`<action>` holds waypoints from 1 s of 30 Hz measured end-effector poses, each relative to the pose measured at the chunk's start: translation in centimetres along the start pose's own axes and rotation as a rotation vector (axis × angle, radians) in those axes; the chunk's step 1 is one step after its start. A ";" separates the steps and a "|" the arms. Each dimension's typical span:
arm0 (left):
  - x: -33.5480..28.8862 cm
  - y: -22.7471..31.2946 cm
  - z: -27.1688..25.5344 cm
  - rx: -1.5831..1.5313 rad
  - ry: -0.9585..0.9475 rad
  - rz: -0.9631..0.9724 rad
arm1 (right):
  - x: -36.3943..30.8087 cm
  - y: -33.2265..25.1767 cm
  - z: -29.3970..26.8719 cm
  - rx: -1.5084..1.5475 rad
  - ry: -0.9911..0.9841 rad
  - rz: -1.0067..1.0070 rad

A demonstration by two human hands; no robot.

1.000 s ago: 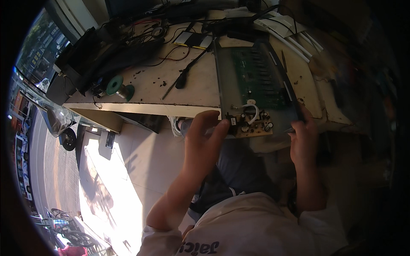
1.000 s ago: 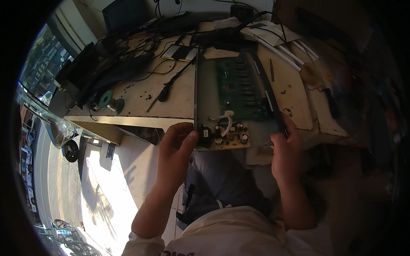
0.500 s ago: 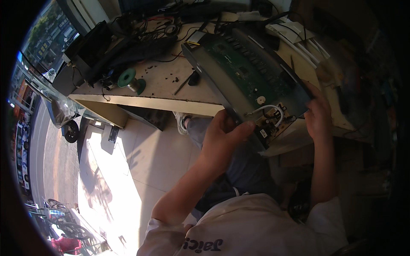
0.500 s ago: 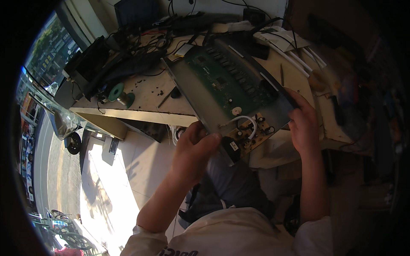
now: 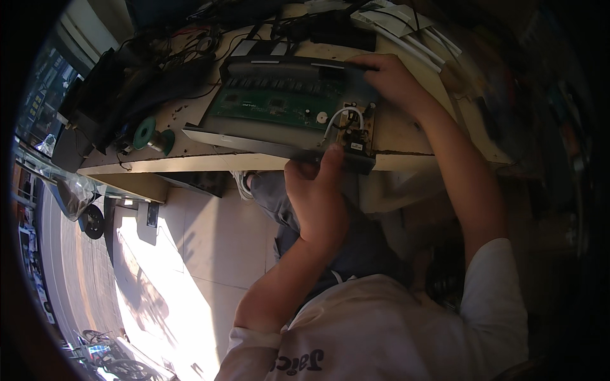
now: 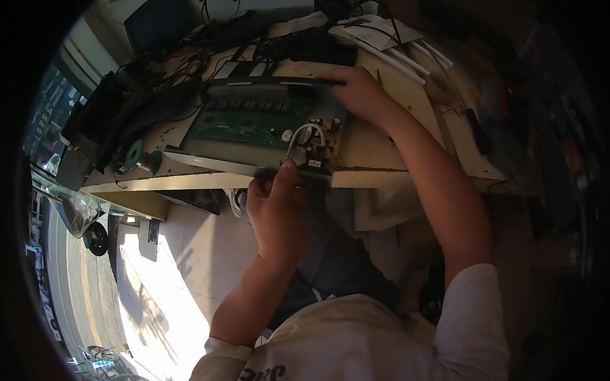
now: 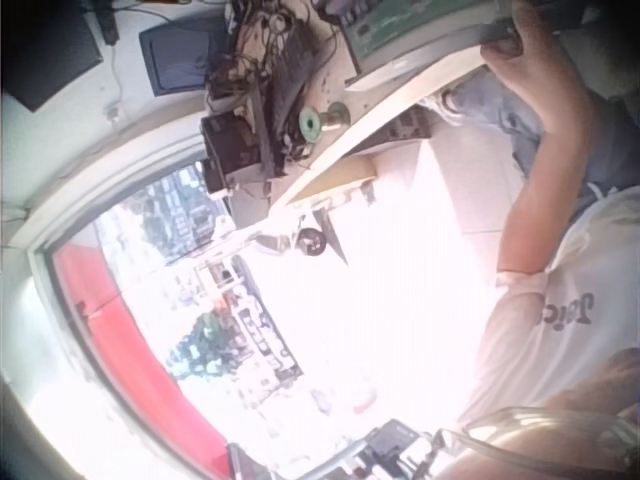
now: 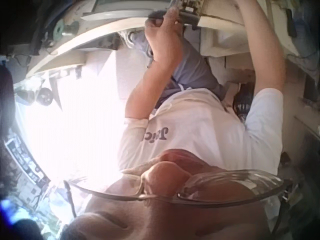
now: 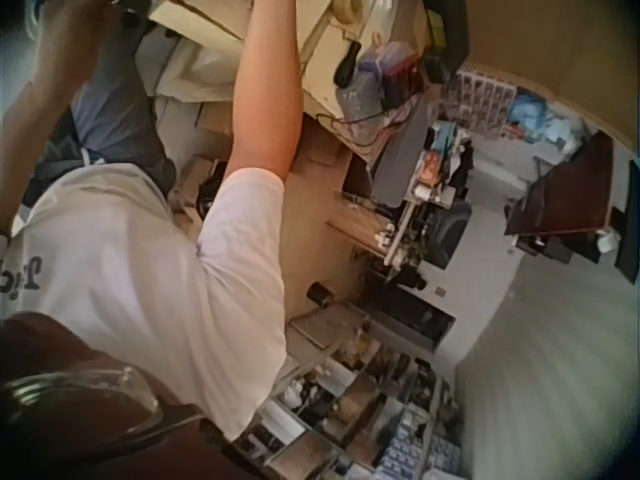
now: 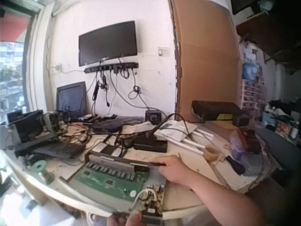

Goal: The person uses a soldering iron to solder components on a green circuit board, then uses a screwdriver to tighten screws on a power supply unit attached to the board. The person handles wires and adjusts components throughout the process.

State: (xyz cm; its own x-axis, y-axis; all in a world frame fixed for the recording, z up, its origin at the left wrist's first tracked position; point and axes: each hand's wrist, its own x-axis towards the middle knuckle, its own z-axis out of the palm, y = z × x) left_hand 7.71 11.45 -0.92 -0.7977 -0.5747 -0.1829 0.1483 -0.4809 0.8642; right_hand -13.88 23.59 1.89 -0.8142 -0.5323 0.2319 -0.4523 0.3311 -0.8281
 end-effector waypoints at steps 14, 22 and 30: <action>1.4 1.8 -5.5 0.878 -0.213 0.644 | -0.3 -1.9 -0.8 -0.507 0.010 -0.357; 5.4 3.8 -2.6 1.214 -0.608 1.210 | -2.6 -2.7 -2.8 -0.392 -0.348 -0.396; 5.4 5.7 -1.0 1.257 -0.771 0.960 | -2.9 -0.1 -2.7 -0.299 -0.260 -0.454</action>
State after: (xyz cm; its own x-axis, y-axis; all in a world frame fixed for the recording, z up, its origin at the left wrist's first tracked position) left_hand 4.86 4.91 2.59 -0.8317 0.2718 0.4841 0.4855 0.7791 0.3967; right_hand -12.43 27.19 2.68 -0.4168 -0.8326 0.3649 -0.8473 0.2105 -0.4876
